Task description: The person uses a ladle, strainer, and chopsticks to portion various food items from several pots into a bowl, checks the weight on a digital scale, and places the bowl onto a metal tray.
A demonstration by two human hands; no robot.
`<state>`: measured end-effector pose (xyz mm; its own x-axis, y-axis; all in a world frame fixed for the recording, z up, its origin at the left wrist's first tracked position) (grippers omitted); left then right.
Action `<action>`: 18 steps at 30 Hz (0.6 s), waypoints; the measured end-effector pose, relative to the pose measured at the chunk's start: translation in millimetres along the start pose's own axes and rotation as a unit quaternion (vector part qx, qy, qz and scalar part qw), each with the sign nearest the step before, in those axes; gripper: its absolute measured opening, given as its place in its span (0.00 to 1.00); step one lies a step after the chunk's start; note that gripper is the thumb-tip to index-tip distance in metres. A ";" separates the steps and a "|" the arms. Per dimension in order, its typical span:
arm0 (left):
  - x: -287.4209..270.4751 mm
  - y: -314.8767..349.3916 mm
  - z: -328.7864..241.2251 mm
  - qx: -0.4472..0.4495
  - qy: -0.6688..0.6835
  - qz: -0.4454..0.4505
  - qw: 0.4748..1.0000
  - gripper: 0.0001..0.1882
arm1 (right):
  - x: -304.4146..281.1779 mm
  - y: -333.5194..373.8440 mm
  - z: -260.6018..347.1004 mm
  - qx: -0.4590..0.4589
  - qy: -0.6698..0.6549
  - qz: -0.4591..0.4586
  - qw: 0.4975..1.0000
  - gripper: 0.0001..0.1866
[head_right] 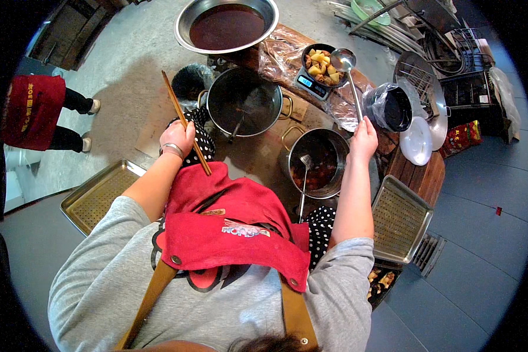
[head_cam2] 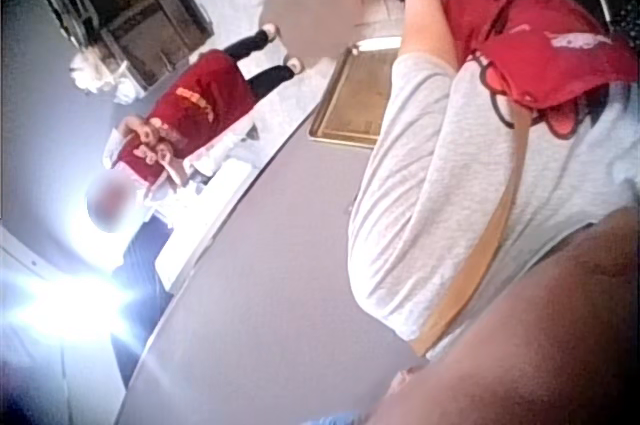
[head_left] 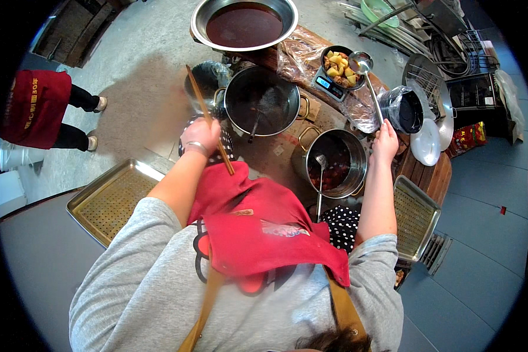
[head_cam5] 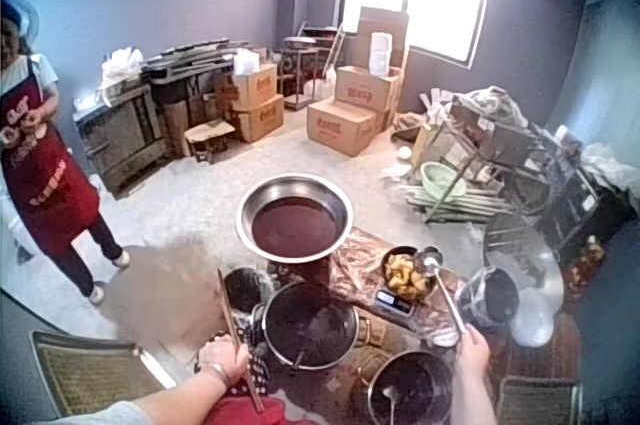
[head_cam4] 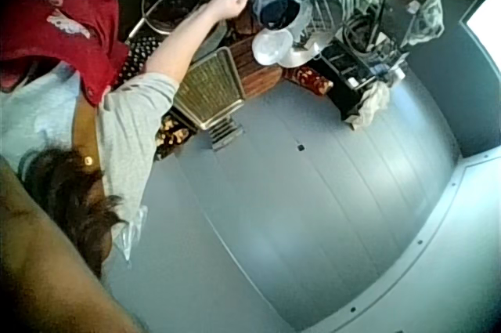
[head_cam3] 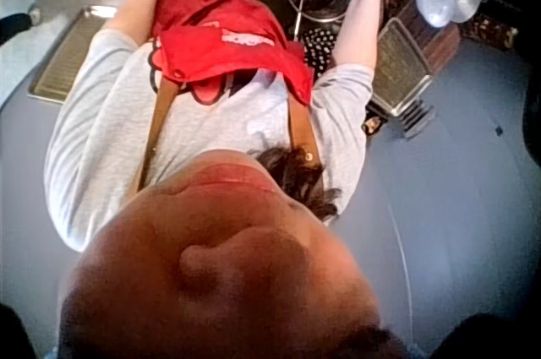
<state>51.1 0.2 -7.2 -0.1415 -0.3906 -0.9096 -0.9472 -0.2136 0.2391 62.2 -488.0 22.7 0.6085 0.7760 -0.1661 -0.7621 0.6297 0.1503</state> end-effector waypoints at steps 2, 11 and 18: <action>1.5 -0.9 1.3 -0.001 -0.005 -0.003 1.000 0.23 | -2.2 -0.2 -0.3 -0.003 -0.004 0.012 1.000 0.15; -3.6 2.5 -1.8 -0.012 -0.007 0.000 1.000 0.23 | 2.5 18.9 18.7 -0.195 0.255 -0.024 0.947 0.17; -2.3 1.5 -4.2 -0.012 -0.018 0.005 1.000 0.23 | -13.4 20.1 3.3 -0.065 -0.006 0.041 0.997 0.17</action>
<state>51.3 -2.9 -3.3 -0.1617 -0.3608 -0.9185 -0.9385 -0.2315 0.2561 39.4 -485.6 31.2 0.5443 0.8259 -0.1470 -0.8315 0.5544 0.0360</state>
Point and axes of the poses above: each hand's wrist, its own y-axis away from the middle knuckle, its own x-axis out of the palm, z = x × y, the point moved 4 cm from there along -y, towards the middle knuckle, and after that the axes turned 7 degrees about y, right-handed, at the moved point
